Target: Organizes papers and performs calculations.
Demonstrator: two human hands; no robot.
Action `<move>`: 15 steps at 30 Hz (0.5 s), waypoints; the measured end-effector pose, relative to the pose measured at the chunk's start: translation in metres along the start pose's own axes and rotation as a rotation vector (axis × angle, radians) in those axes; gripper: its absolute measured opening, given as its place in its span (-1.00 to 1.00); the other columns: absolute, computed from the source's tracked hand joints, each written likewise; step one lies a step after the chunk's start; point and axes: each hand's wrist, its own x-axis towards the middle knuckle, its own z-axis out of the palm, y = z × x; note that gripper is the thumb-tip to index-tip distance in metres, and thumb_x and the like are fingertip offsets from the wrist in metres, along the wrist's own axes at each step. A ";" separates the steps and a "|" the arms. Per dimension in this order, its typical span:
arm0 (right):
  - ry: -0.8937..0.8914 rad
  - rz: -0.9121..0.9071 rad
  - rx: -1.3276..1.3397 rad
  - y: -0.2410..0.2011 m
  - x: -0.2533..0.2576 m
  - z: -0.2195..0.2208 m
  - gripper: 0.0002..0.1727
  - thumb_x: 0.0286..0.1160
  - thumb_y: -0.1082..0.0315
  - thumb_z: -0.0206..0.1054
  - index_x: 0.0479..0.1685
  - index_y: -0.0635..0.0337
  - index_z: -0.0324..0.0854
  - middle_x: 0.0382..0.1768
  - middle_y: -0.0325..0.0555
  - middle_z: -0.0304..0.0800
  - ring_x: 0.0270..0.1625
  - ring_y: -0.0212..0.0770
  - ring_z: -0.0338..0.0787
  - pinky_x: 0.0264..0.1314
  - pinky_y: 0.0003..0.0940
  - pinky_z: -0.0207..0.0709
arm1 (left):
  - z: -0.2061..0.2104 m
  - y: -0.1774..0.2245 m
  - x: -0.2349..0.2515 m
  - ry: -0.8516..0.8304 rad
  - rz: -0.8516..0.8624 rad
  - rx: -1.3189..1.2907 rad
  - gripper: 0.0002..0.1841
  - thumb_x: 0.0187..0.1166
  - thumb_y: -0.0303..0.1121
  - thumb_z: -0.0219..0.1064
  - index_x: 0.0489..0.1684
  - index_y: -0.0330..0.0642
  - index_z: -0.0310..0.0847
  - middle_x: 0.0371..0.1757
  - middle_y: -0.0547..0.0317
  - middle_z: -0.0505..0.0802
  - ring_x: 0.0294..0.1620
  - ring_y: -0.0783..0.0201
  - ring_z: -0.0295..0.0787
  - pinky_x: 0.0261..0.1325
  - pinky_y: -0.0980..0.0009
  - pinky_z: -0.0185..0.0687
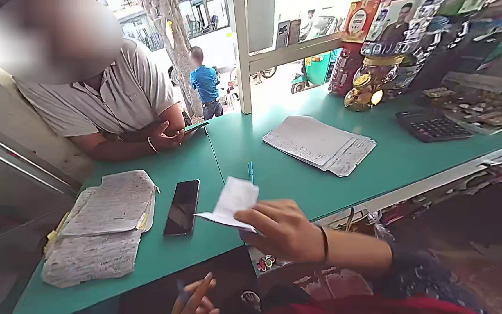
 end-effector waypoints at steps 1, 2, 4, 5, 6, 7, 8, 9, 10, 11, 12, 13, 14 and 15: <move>0.011 0.048 0.031 -0.015 -0.016 -0.010 -0.87 0.54 0.41 0.27 -0.31 0.25 0.68 -0.62 -0.11 0.66 -0.58 -0.26 0.63 -0.56 -0.49 0.41 | 0.017 0.008 0.004 -0.040 0.018 -0.004 -0.52 0.68 0.09 0.25 0.46 0.13 0.64 0.27 0.59 0.78 -0.17 0.85 0.69 -0.17 0.82 0.63; 0.024 0.100 0.064 -0.027 -0.030 -0.017 -0.90 0.51 0.41 0.29 -0.31 0.24 0.67 -0.61 -0.12 0.67 -0.57 -0.30 0.64 -0.55 -0.55 0.42 | 0.035 0.017 0.006 -0.062 0.023 -0.004 -0.46 0.65 0.09 0.27 0.47 -0.01 0.61 0.36 0.43 0.76 -0.12 0.82 0.71 -0.13 0.79 0.66; 0.046 0.207 0.101 -0.047 -0.052 -0.027 -0.92 0.47 0.39 0.34 -0.31 0.20 0.61 -0.59 -0.15 0.65 -0.55 -0.40 0.64 -0.51 -0.66 0.42 | 0.070 0.031 0.004 -0.051 0.014 -0.001 -0.36 0.54 0.06 0.39 0.37 -0.34 0.63 0.34 0.07 0.77 0.03 0.75 0.72 0.05 0.74 0.67; 0.065 0.256 0.100 -0.053 -0.062 -0.030 -0.91 0.44 0.38 0.36 -0.33 0.19 0.60 -0.59 -0.16 0.65 -0.53 -0.44 0.64 -0.49 -0.70 0.42 | 0.088 0.034 0.001 -0.028 0.012 0.004 -0.36 0.45 0.01 0.46 0.27 -0.42 0.67 0.26 -0.02 0.81 0.11 0.75 0.70 0.16 0.74 0.59; 0.083 0.311 0.099 -0.056 -0.070 -0.033 -0.91 0.36 0.38 0.39 -0.36 0.20 0.61 -0.59 -0.16 0.68 -0.51 -0.48 0.67 -0.45 -0.73 0.45 | 0.104 0.034 -0.002 0.002 0.008 -0.008 -0.42 0.39 -0.05 0.49 0.13 -0.45 0.73 0.15 -0.04 0.85 0.12 0.75 0.69 0.20 0.77 0.55; 0.091 0.373 0.117 -0.056 -0.079 -0.037 -0.91 0.30 0.38 0.41 -0.37 0.22 0.65 -0.57 -0.16 0.73 -0.48 -0.51 0.70 -0.41 -0.75 0.50 | 0.120 0.034 -0.004 0.025 0.005 -0.040 -0.52 0.38 -0.13 0.49 0.00 -0.45 0.77 0.04 -0.03 0.87 0.04 0.75 0.71 0.12 0.79 0.56; 0.081 0.438 0.157 -0.055 -0.087 -0.043 -0.89 0.28 0.38 0.43 -0.35 0.26 0.68 -0.54 -0.14 0.79 -0.43 -0.55 0.74 -0.35 -0.76 0.54 | 0.133 0.033 -0.006 0.034 -0.013 -0.099 -0.62 0.43 -0.20 0.45 -0.08 -0.42 0.78 -0.06 0.03 0.89 -0.08 0.76 0.72 -0.02 0.80 0.60; 0.048 0.500 0.223 -0.053 -0.095 -0.051 -0.85 0.30 0.37 0.44 -0.29 0.30 0.71 -0.48 -0.13 0.84 -0.37 -0.57 0.79 -0.27 -0.75 0.59 | 0.142 0.033 -0.008 0.015 -0.062 -0.179 -0.69 0.52 -0.23 0.39 -0.14 -0.37 0.78 -0.18 0.14 0.86 -0.18 0.77 0.71 -0.12 0.79 0.62; 0.001 0.563 0.311 -0.049 -0.102 -0.060 -0.79 0.34 0.34 0.47 -0.20 0.34 0.72 -0.40 -0.13 0.89 -0.30 -0.57 0.84 -0.19 -0.72 0.66 | 0.149 0.035 -0.009 -0.014 -0.135 -0.284 -0.74 0.55 -0.27 0.36 -0.19 -0.36 0.78 -0.29 0.24 0.83 -0.30 0.76 0.68 -0.22 0.77 0.63; -0.055 0.620 0.432 -0.045 -0.108 -0.069 -0.70 0.41 0.30 0.49 -0.04 0.38 0.72 -0.25 -0.13 0.93 -0.18 -0.56 0.88 -0.06 -0.68 0.74 | 0.154 0.038 -0.008 -0.050 -0.226 -0.395 -0.79 0.57 -0.32 0.33 -0.24 -0.31 0.77 -0.37 0.35 0.80 -0.41 0.76 0.67 -0.31 0.75 0.65; -0.095 0.662 0.535 -0.039 -0.115 -0.078 -0.60 0.47 0.25 0.49 0.12 0.42 0.70 -0.12 -0.10 0.94 -0.07 -0.49 0.92 0.06 -0.58 0.80 | 0.159 0.042 -0.007 -0.081 -0.325 -0.511 -0.84 0.59 -0.37 0.30 -0.30 -0.24 0.75 -0.46 0.46 0.78 -0.53 0.75 0.64 -0.43 0.74 0.64; -0.107 0.682 0.561 -0.033 -0.122 -0.086 -0.55 0.53 0.19 0.47 0.19 0.42 0.69 -0.03 -0.10 0.93 0.01 -0.45 0.92 0.14 -0.53 0.81 | 0.164 0.045 -0.005 -0.116 -0.420 -0.612 -0.85 0.62 -0.41 0.26 -0.30 -0.20 0.74 -0.50 0.50 0.78 -0.61 0.73 0.61 -0.51 0.73 0.60; -0.090 0.683 0.493 -0.028 -0.130 -0.092 -0.56 0.57 0.14 0.43 0.18 0.36 0.73 0.01 -0.11 0.92 0.05 -0.47 0.89 0.17 -0.56 0.78 | 0.169 0.049 -0.002 -0.135 -0.507 -0.677 -0.84 0.66 -0.45 0.24 -0.29 -0.19 0.74 -0.52 0.50 0.80 -0.66 0.71 0.59 -0.56 0.73 0.58; -0.065 0.679 0.367 -0.023 -0.136 -0.099 -0.59 0.61 0.10 0.39 0.15 0.27 0.77 0.04 -0.13 0.89 0.09 -0.51 0.85 0.18 -0.63 0.72 | 0.175 0.053 0.002 -0.134 -0.586 -0.704 -0.82 0.68 -0.46 0.22 -0.29 -0.19 0.75 -0.52 0.48 0.81 -0.69 0.70 0.58 -0.59 0.72 0.56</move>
